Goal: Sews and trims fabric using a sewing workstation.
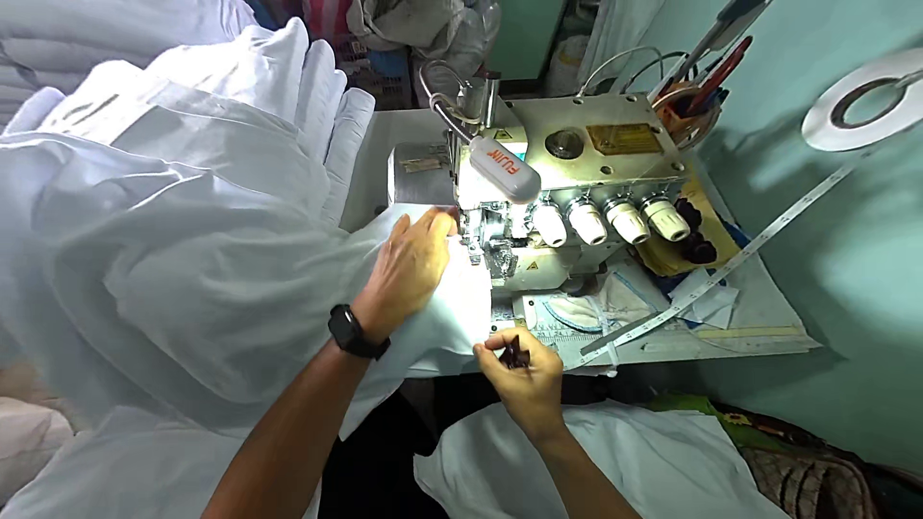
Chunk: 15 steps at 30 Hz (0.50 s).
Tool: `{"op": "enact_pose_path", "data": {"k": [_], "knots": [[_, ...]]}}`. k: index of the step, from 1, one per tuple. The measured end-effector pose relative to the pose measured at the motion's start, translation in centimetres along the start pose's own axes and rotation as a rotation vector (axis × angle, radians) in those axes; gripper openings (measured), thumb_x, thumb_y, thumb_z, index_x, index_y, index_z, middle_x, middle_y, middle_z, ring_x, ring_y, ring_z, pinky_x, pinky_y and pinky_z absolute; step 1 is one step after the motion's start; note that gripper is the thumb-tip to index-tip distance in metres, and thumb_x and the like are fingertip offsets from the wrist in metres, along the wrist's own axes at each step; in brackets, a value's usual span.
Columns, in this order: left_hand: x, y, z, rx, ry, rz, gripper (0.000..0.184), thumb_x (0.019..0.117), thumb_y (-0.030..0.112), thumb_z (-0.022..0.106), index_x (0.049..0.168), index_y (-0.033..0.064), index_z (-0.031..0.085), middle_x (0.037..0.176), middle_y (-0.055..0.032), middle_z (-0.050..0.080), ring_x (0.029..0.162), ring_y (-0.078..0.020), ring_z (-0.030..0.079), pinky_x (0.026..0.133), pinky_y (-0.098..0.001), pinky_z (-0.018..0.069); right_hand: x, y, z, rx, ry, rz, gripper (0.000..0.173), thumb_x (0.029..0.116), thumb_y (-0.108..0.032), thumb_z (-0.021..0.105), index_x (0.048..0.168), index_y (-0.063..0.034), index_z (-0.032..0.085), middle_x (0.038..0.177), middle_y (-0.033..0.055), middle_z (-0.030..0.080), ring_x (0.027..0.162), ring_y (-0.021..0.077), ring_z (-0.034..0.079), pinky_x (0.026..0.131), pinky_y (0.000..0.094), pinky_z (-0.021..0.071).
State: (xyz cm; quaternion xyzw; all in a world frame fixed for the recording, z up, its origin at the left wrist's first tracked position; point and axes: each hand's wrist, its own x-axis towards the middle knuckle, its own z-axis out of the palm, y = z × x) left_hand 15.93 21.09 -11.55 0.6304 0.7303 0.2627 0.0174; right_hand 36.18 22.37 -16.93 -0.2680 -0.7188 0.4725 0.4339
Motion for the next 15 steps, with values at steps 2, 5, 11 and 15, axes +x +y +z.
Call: {"op": "enact_pose_path", "data": {"k": [2, 5, 11, 15], "knots": [[1.7, -0.9, -0.3, -0.014, -0.013, -0.038, 0.022, 0.1015, 0.005, 0.050, 0.113, -0.0070, 0.064, 0.107, -0.0252, 0.069, 0.105, -0.0414, 0.068, 0.098, -0.0575, 0.0472, 1.6, 0.1, 0.7, 0.037, 0.023, -0.005, 0.003, 0.0802, 0.001, 0.068, 0.082, 0.0035, 0.069, 0.073, -0.0004, 0.067, 0.058, -0.0090, 0.049, 0.053, 0.0070, 0.0389], [3.8, -2.3, -0.6, -0.060, -0.022, -0.106, 0.029, 0.1024, 0.010, 0.052, 0.124, -0.0067, 0.062, 0.113, -0.0265, 0.069, 0.114, -0.0434, 0.065, 0.104, -0.0593, 0.0442, 3.7, 0.6, 1.5, 0.043, 0.061, -0.070, 0.009, 0.0834, 0.000, 0.068, 0.085, 0.0052, 0.075, 0.074, 0.0015, 0.069, 0.063, -0.0067, 0.057, 0.059, 0.0094, 0.0470], [7.2, -4.6, -1.1, -0.043, -0.001, -0.306, 0.048, 0.1028, 0.025, 0.058, 0.140, -0.0046, 0.051, 0.142, -0.0276, 0.056, 0.141, -0.0447, 0.045, 0.117, -0.0713, 0.0183, 5.6, 1.4, 2.4, -0.351, 0.149, -0.204, 0.015, 0.0852, -0.009, 0.069, 0.093, -0.0017, 0.080, 0.070, 0.0061, 0.071, 0.055, 0.0085, 0.059, 0.053, 0.0268, 0.0468], [7.7, -6.9, -0.6, -0.207, 0.129, -0.453, 0.058, 0.1023, 0.026, 0.059, 0.149, -0.0040, 0.041, 0.137, -0.0295, 0.058, 0.129, -0.0434, 0.057, 0.109, -0.0595, 0.0423, 5.1, 1.7, 2.4, -0.320, 0.093, -0.188, 0.019, 0.0898, -0.008, 0.067, 0.102, -0.0022, 0.080, 0.081, 0.0070, 0.076, 0.062, 0.0095, 0.065, 0.059, 0.0278, 0.0518]]}}
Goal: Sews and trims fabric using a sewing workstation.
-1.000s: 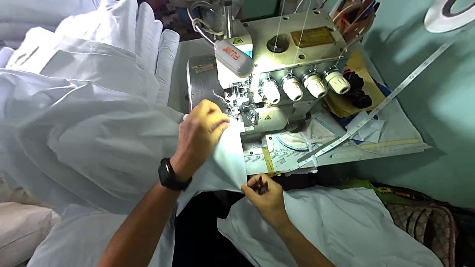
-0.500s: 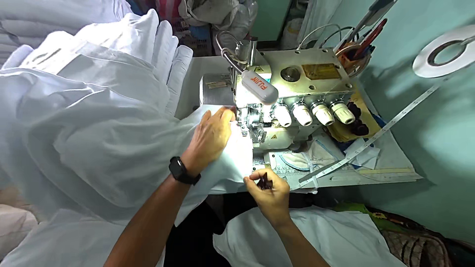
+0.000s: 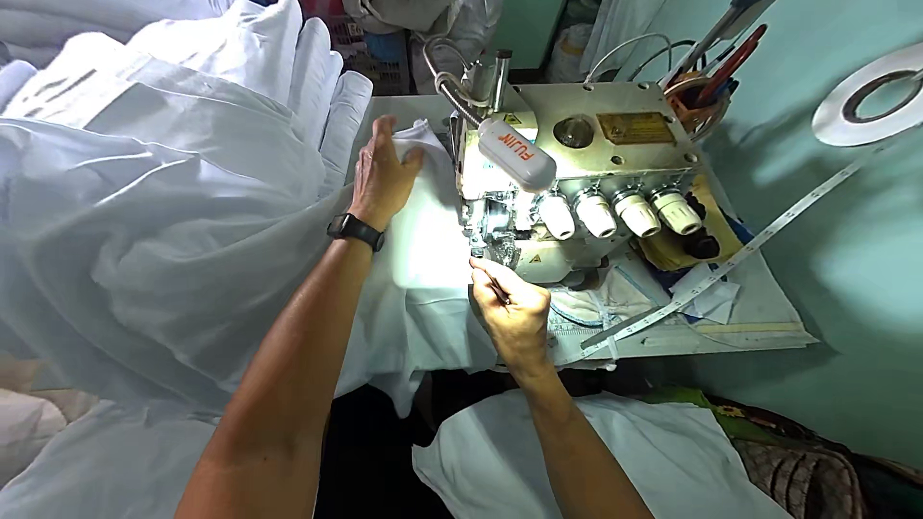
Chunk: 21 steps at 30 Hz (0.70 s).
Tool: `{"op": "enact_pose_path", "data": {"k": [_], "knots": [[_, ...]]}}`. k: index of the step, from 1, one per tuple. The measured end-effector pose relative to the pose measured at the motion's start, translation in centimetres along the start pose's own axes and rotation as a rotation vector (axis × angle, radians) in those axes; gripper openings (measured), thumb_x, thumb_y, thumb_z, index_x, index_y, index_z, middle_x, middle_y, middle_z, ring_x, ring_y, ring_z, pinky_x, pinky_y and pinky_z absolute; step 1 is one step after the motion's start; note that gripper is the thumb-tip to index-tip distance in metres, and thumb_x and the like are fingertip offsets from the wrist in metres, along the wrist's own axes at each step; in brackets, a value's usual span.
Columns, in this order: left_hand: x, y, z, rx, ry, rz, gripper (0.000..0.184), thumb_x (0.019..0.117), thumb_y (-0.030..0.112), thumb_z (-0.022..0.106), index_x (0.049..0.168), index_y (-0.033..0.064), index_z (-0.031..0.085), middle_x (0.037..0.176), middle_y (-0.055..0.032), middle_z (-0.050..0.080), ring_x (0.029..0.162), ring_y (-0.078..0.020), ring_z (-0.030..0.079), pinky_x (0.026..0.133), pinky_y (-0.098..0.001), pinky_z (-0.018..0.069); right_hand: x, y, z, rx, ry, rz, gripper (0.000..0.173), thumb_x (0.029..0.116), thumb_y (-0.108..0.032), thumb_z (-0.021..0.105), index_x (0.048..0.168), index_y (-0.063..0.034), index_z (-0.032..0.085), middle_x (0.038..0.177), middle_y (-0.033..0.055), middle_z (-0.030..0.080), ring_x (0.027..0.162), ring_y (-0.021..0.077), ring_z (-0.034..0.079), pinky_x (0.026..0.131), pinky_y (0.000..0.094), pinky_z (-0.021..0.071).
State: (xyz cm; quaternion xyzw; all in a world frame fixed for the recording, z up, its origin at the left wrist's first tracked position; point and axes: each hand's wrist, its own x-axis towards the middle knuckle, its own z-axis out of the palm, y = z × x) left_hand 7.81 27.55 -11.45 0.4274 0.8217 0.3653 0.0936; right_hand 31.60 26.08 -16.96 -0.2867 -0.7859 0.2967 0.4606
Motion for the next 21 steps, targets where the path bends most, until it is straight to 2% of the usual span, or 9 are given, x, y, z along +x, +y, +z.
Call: {"op": "enact_pose_path", "data": {"k": [2, 4, 6, 8, 11, 13, 14, 18, 21], "knots": [[-0.8, 0.0, -1.2, -0.129, 0.036, -0.033, 0.063, 0.0990, 0.014, 0.062, 0.152, -0.0069, 0.035, 0.140, -0.0294, 0.057, 0.130, -0.0384, 0.057, 0.111, -0.0513, 0.0443, -0.4, 0.2, -0.7, 0.107, -0.080, 0.027, 0.019, 0.0923, -0.007, 0.066, 0.106, -0.0016, 0.079, 0.083, 0.0053, 0.076, 0.063, 0.0046, 0.064, 0.060, 0.0226, 0.0530], [-3.2, 1.1, -3.1, -0.236, 0.078, -0.040, 0.069, 0.0942, 0.009, 0.066, 0.154, -0.0024, 0.033, 0.124, -0.0212, 0.067, 0.109, -0.0240, 0.068, 0.096, -0.0404, 0.0543, -0.9, 0.3, -1.7, 0.197, -0.153, 0.044, 0.017, 0.0926, -0.007, 0.065, 0.102, -0.0007, 0.078, 0.079, 0.0026, 0.073, 0.061, -0.0015, 0.059, 0.058, 0.0158, 0.0507], [-7.1, 1.7, -5.4, -0.250, 0.075, 0.121, 0.071, 0.0955, 0.013, 0.066, 0.156, 0.0010, 0.030, 0.111, -0.0145, 0.070, 0.091, -0.0120, 0.069, 0.084, -0.0309, 0.0575, -1.6, 0.1, -2.3, 0.193, -0.183, 0.025, 0.013, 0.0907, -0.008, 0.067, 0.090, -0.0002, 0.077, 0.071, 0.0020, 0.069, 0.058, -0.0027, 0.056, 0.057, 0.0138, 0.0467], [-11.3, 1.4, -6.8, -0.162, 0.088, 0.390, 0.060, 0.0988, 0.015, 0.062, 0.150, -0.0060, 0.037, 0.102, -0.0122, 0.069, 0.081, -0.0059, 0.065, 0.076, -0.0243, 0.0548, -2.3, 0.0, -2.3, 0.167, -0.166, -0.045, 0.014, 0.0891, -0.011, 0.068, 0.084, 0.0005, 0.076, 0.066, 0.0034, 0.067, 0.056, -0.0012, 0.054, 0.054, 0.0145, 0.0438], [-17.2, 0.4, -7.3, 0.013, 0.048, 0.650, 0.023, 0.1023, 0.008, 0.056, 0.115, -0.0084, 0.067, 0.101, -0.0154, 0.071, 0.092, -0.0143, 0.068, 0.086, -0.0253, 0.0544, -3.2, -0.9, -2.0, 0.178, -0.172, -0.122, 0.039, 0.0924, -0.036, 0.071, 0.089, 0.0025, 0.075, 0.061, 0.0023, 0.059, 0.052, 0.0020, 0.047, 0.051, 0.0179, 0.0390], [-19.9, -0.9, -6.8, 0.093, 0.047, 0.734, 0.019, 0.1004, 0.002, 0.056, 0.102, -0.0048, 0.074, 0.098, -0.0163, 0.070, 0.094, -0.0187, 0.067, 0.088, -0.0254, 0.0538, -3.5, -2.1, -1.8, 0.107, -0.209, -0.193, 0.066, 0.0992, -0.061, 0.051, 0.096, 0.0020, 0.072, 0.062, 0.0040, 0.058, 0.053, 0.0080, 0.050, 0.051, 0.0238, 0.0416], [-21.1, -1.6, -6.6, 0.129, 0.058, 0.737, 0.018, 0.0999, 0.000, 0.056, 0.101, -0.0046, 0.074, 0.099, -0.0168, 0.070, 0.095, -0.0201, 0.067, 0.088, -0.0258, 0.0534, -3.6, -2.6, -1.6, 0.079, -0.221, -0.237, 0.068, 0.1020, -0.062, 0.045, 0.097, 0.0017, 0.070, 0.065, 0.0056, 0.060, 0.055, 0.0102, 0.055, 0.053, 0.0250, 0.0449], [-25.6, -3.3, -6.1, 0.154, 0.229, 0.596, 0.015, 0.0991, 0.000, 0.059, 0.099, -0.0047, 0.073, 0.101, -0.0163, 0.071, 0.100, -0.0174, 0.067, 0.091, -0.0220, 0.0520, -4.3, -3.5, -0.3, 0.059, -0.211, -0.410, 0.031, 0.1023, -0.028, 0.061, 0.097, 0.0010, 0.070, 0.077, 0.0108, 0.066, 0.070, 0.0173, 0.063, 0.064, 0.0263, 0.0508], [-27.8, -2.9, -5.6, 0.107, 0.337, 0.494, 0.013, 0.0985, 0.003, 0.063, 0.097, -0.0031, 0.074, 0.097, -0.0139, 0.072, 0.098, -0.0123, 0.068, 0.091, -0.0174, 0.0519, -4.6, -4.4, 0.8, -0.012, -0.145, -0.534, 0.021, 0.0984, -0.019, 0.065, 0.094, -0.0008, 0.073, 0.081, 0.0120, 0.070, 0.070, 0.0191, 0.064, 0.062, 0.0271, 0.0477]]}}
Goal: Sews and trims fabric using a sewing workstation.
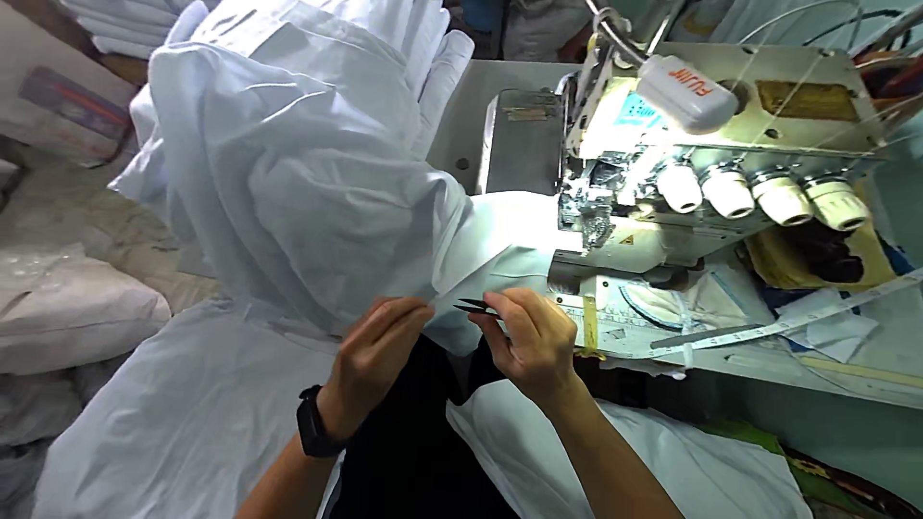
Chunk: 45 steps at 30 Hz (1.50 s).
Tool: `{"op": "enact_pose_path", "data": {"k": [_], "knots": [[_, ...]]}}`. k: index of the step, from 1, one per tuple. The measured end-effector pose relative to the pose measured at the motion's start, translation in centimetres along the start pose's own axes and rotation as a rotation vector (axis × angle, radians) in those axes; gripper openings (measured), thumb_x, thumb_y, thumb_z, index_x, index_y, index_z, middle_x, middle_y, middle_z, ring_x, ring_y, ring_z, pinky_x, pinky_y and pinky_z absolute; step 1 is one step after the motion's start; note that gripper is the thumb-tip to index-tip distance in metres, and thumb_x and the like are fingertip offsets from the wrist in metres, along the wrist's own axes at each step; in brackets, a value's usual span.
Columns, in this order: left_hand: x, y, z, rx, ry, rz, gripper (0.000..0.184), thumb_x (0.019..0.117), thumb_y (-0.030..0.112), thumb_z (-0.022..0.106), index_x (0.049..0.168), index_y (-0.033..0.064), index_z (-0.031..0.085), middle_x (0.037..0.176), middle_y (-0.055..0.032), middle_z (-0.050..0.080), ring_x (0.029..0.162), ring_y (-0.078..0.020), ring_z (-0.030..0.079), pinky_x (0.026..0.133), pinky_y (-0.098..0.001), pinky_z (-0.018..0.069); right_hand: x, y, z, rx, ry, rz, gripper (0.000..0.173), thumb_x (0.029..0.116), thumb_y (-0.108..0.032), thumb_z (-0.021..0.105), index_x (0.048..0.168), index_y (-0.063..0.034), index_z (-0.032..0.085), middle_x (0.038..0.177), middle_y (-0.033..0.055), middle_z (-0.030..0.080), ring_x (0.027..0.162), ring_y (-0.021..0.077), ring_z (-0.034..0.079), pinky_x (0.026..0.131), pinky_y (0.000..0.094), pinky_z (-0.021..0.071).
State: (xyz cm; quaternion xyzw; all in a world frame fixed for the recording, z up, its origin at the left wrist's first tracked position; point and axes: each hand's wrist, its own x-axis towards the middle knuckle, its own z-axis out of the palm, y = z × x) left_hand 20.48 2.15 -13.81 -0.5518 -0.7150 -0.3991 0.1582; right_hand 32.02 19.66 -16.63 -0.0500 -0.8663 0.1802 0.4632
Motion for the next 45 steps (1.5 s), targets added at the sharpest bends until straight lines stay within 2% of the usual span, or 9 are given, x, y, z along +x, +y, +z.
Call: {"op": "enact_pose_path", "data": {"k": [6, 10, 14, 21, 28, 33, 38, 42, 45], "knots": [[-0.5, 3.6, 0.9, 0.017, 0.029, -0.154, 0.013, 0.0960, 0.003, 0.064, 0.092, -0.0027, 0.075, 0.093, -0.0140, 0.073, 0.093, -0.0130, 0.069, 0.089, -0.0170, 0.0527, 0.6, -1.7, 1.5, 0.102, -0.035, 0.003, 0.021, 0.0974, -0.013, 0.064, 0.088, 0.0022, 0.075, 0.076, 0.0118, 0.071, 0.067, 0.0182, 0.067, 0.060, 0.0260, 0.0526], [0.0, 7.0, 1.5, 0.069, -0.389, -0.300, 0.029, 0.0934, 0.021, 0.068, 0.114, 0.0018, 0.075, 0.125, -0.0199, 0.070, 0.120, -0.0396, 0.065, 0.102, -0.0535, 0.0502, -0.1, 0.9, -1.9, 0.268, -0.070, 0.345, 0.021, 0.0933, -0.018, 0.069, 0.092, 0.0025, 0.074, 0.078, 0.0077, 0.068, 0.069, 0.0066, 0.063, 0.064, 0.0185, 0.0529], [2.9, 6.8, 5.8, 0.079, -0.267, -0.182, 0.033, 0.1046, 0.026, 0.053, 0.124, 0.0036, 0.067, 0.139, -0.0223, 0.061, 0.133, -0.0378, 0.056, 0.108, -0.0604, 0.0411, -2.8, 4.7, -3.5, 0.198, -0.149, 0.613, 0.057, 0.0829, -0.031, 0.080, 0.120, 0.0096, 0.067, 0.096, 0.0156, 0.071, 0.078, 0.0164, 0.062, 0.069, 0.0341, 0.0505], [13.2, -1.0, 9.3, 0.025, -0.533, -0.212, 0.046, 0.1037, 0.014, 0.054, 0.142, -0.0097, 0.049, 0.146, -0.0276, 0.053, 0.140, -0.0438, 0.047, 0.115, -0.0640, 0.0323, -0.7, 6.0, -4.0, 0.785, -0.078, 1.187, 0.014, 0.0766, 0.004, 0.075, 0.083, -0.0069, 0.069, 0.064, -0.0075, 0.062, 0.056, -0.0014, 0.057, 0.055, 0.0169, 0.0499], [16.7, -4.6, 10.6, 0.140, -0.112, 0.148, 0.018, 0.0975, 0.004, 0.056, 0.102, -0.0053, 0.070, 0.118, -0.0227, 0.071, 0.106, -0.0374, 0.069, 0.088, -0.0496, 0.0520, -3.0, 7.5, -1.2, 0.782, 0.277, 1.156, 0.015, 0.0797, 0.005, 0.073, 0.091, -0.0041, 0.070, 0.064, -0.0057, 0.064, 0.046, -0.0007, 0.048, 0.045, 0.0169, 0.0425], [7.9, 0.1, 7.9, 0.060, -0.509, 0.378, 0.034, 0.0952, 0.033, 0.064, 0.077, 0.0051, 0.070, 0.073, -0.0087, 0.064, 0.060, -0.0232, 0.062, 0.050, -0.0369, 0.0479, -3.9, 7.4, -1.0, 0.952, 0.496, 1.081, 0.028, 0.0998, -0.009, 0.049, 0.077, -0.0165, 0.064, 0.047, -0.0096, 0.050, 0.039, 0.0000, 0.043, 0.043, 0.0175, 0.0404], [2.5, -3.2, 3.3, -0.391, -0.365, 0.032, 0.032, 0.1004, 0.019, 0.061, 0.075, -0.0001, 0.066, 0.085, -0.0085, 0.071, 0.088, -0.0073, 0.068, 0.083, -0.0190, 0.0553, -4.4, 7.6, -0.4, 0.887, 0.485, 1.010, 0.035, 0.1053, -0.020, 0.039, 0.084, -0.0169, 0.067, 0.048, -0.0121, 0.051, 0.039, -0.0009, 0.045, 0.043, 0.0172, 0.0424], [-1.4, -5.7, 1.6, -0.045, -0.362, -0.177, 0.043, 0.0945, 0.032, 0.066, 0.064, 0.0031, 0.066, 0.095, -0.0133, 0.075, 0.102, -0.0271, 0.068, 0.092, -0.0476, 0.0465, -4.3, 7.9, -0.7, 0.933, 0.453, 1.056, 0.051, 0.1090, -0.027, 0.023, 0.085, -0.0158, 0.066, 0.048, -0.0108, 0.052, 0.039, 0.0005, 0.046, 0.043, 0.0185, 0.0431], [-0.8, -4.4, 1.3, 0.047, -0.305, -0.168, 0.029, 0.0949, 0.030, 0.066, 0.086, 0.0030, 0.073, 0.104, -0.0175, 0.068, 0.103, -0.0308, 0.062, 0.091, -0.0483, 0.0454, -4.0, 7.3, -1.4, 0.883, 0.529, 1.108, 0.058, 0.1101, -0.029, 0.013, 0.087, -0.0132, 0.064, 0.061, -0.0071, 0.062, 0.040, 0.0014, 0.046, 0.043, 0.0174, 0.0446]]}}
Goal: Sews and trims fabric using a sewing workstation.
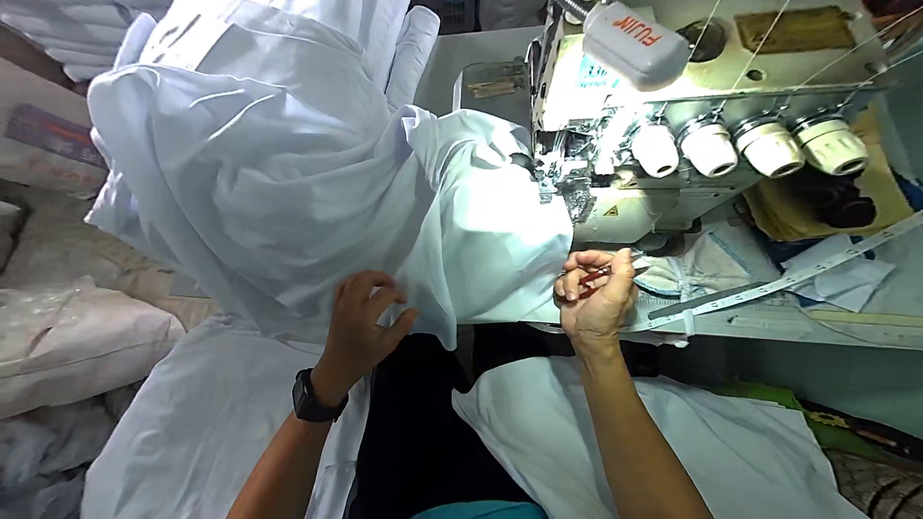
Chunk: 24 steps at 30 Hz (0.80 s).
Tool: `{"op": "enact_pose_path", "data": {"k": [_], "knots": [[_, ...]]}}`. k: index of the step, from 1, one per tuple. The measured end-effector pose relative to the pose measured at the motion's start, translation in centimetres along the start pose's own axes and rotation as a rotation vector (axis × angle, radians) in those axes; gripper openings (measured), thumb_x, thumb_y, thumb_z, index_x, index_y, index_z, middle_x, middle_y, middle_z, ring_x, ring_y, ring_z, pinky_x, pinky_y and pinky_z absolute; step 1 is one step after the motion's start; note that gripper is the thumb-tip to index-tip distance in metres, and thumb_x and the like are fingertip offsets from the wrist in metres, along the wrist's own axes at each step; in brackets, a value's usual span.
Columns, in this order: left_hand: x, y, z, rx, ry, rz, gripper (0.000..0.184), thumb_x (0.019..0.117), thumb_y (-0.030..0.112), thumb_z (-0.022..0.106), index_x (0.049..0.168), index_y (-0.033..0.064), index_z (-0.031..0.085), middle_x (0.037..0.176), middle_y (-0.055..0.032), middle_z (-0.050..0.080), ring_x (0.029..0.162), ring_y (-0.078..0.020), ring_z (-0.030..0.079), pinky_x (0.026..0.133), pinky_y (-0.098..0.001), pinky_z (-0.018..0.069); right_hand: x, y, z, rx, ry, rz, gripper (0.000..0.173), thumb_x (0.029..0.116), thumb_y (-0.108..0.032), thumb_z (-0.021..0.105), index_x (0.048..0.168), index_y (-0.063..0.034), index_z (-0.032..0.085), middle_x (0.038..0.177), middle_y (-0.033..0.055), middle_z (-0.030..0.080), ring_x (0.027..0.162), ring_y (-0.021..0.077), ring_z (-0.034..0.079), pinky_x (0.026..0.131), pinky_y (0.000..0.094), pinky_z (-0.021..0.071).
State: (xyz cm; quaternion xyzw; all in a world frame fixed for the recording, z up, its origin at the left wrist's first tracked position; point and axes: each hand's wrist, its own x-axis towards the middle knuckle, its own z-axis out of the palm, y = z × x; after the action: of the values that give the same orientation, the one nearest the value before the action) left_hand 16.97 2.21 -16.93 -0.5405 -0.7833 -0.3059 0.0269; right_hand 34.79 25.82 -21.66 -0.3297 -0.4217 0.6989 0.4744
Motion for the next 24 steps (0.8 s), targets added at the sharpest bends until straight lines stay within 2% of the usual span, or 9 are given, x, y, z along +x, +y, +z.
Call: {"op": "enact_pose_path", "data": {"k": [4, 7, 10, 12, 15, 17, 21, 22, 24], "knots": [[2.5, 2.4, 0.0, 0.148, -0.054, 0.292, 0.020, 0.0946, 0.011, 0.057, 0.105, 0.0128, 0.075, 0.110, -0.0140, 0.065, 0.108, -0.0301, 0.060, 0.093, -0.0449, 0.0441, -2.2, -0.3, 0.5, -0.174, 0.008, -0.397, 0.038, 0.1063, -0.015, 0.036, 0.085, -0.0169, 0.067, 0.076, -0.0151, 0.065, 0.053, -0.0052, 0.051, 0.050, 0.0133, 0.0453], [3.2, 1.9, 1.0, 0.300, -0.134, 0.435, 0.014, 0.0930, 0.007, 0.066, 0.094, 0.0176, 0.075, 0.124, -0.0104, 0.066, 0.123, -0.0312, 0.056, 0.103, -0.0547, 0.0352, -4.3, -0.9, 0.8, -0.344, -0.268, -0.476, 0.024, 0.1046, -0.025, 0.054, 0.091, -0.0127, 0.069, 0.089, -0.0118, 0.067, 0.070, -0.0090, 0.056, 0.060, 0.0104, 0.0473], [5.0, 2.7, 1.3, -0.027, -0.031, 0.422, 0.016, 0.1002, 0.019, 0.063, 0.088, 0.0181, 0.075, 0.118, -0.0069, 0.067, 0.127, -0.0231, 0.052, 0.112, -0.0487, 0.0268, -5.4, -1.6, 1.5, -0.379, -0.620, -0.344, 0.047, 0.0940, -0.034, 0.070, 0.111, 0.0100, 0.068, 0.100, 0.0061, 0.071, 0.068, -0.0094, 0.049, 0.059, 0.0093, 0.0416], [7.4, 4.6, 1.2, -0.354, 0.011, 0.352, 0.017, 0.1002, 0.022, 0.064, 0.089, 0.0139, 0.074, 0.107, -0.0022, 0.070, 0.122, -0.0120, 0.057, 0.116, -0.0391, 0.0320, -5.4, -2.1, 1.7, -0.334, -0.725, -0.370, 0.029, 0.0916, -0.018, 0.073, 0.097, 0.0103, 0.069, 0.083, 0.0056, 0.070, 0.067, -0.0094, 0.052, 0.062, 0.0071, 0.0433], [11.6, 6.9, 1.6, -0.547, 0.030, 0.372, 0.011, 0.0958, 0.004, 0.065, 0.091, -0.0027, 0.072, 0.090, -0.0074, 0.070, 0.090, -0.0063, 0.066, 0.089, -0.0201, 0.0532, -4.0, -3.2, 0.5, -0.398, -0.659, -0.490, 0.020, 0.0950, -0.010, 0.067, 0.082, 0.0056, 0.067, 0.072, 0.0036, 0.067, 0.069, -0.0079, 0.058, 0.067, 0.0072, 0.0477], [14.1, 7.8, 2.7, -0.497, 0.009, 0.370, 0.011, 0.0946, 0.001, 0.065, 0.089, -0.0069, 0.071, 0.082, -0.0110, 0.067, 0.078, -0.0082, 0.062, 0.075, -0.0178, 0.0501, -2.4, -3.4, -0.6, -0.532, -0.516, -0.563, 0.026, 0.0935, -0.016, 0.072, 0.076, 0.0025, 0.066, 0.078, 0.0058, 0.068, 0.071, -0.0050, 0.058, 0.068, 0.0087, 0.0474], [16.9, 6.4, 5.0, -0.477, -0.077, 0.240, 0.008, 0.0910, 0.006, 0.071, 0.087, -0.0016, 0.073, 0.087, -0.0087, 0.070, 0.081, -0.0053, 0.064, 0.077, -0.0178, 0.0506, 0.6, -1.9, -2.1, -0.907, -0.398, -0.678, 0.032, 0.0868, -0.027, 0.079, 0.069, -0.0011, 0.070, 0.112, 0.0205, 0.070, 0.095, 0.0271, 0.067, 0.081, 0.0387, 0.0556], [17.0, 6.0, 4.9, -0.482, -0.115, 0.205, 0.008, 0.0908, 0.007, 0.071, 0.088, -0.0005, 0.073, 0.087, -0.0065, 0.069, 0.081, -0.0035, 0.063, 0.076, -0.0170, 0.0504, 0.8, -1.4, -2.3, -0.920, -0.445, -0.685, 0.030, 0.0890, -0.025, 0.076, 0.071, -0.0014, 0.072, 0.109, 0.0205, 0.072, 0.095, 0.0311, 0.068, 0.079, 0.0430, 0.0562], [16.9, 5.6, 4.5, -0.458, -0.166, 0.185, 0.009, 0.0920, 0.009, 0.071, 0.090, 0.0015, 0.075, 0.089, -0.0042, 0.071, 0.084, -0.0016, 0.064, 0.079, -0.0163, 0.0508, 0.1, -0.6, -2.6, -0.856, -0.558, -0.716, 0.035, 0.0968, -0.025, 0.067, 0.071, -0.0017, 0.068, 0.081, 0.0151, 0.071, 0.078, 0.0259, 0.068, 0.069, 0.0361, 0.0554]]}}
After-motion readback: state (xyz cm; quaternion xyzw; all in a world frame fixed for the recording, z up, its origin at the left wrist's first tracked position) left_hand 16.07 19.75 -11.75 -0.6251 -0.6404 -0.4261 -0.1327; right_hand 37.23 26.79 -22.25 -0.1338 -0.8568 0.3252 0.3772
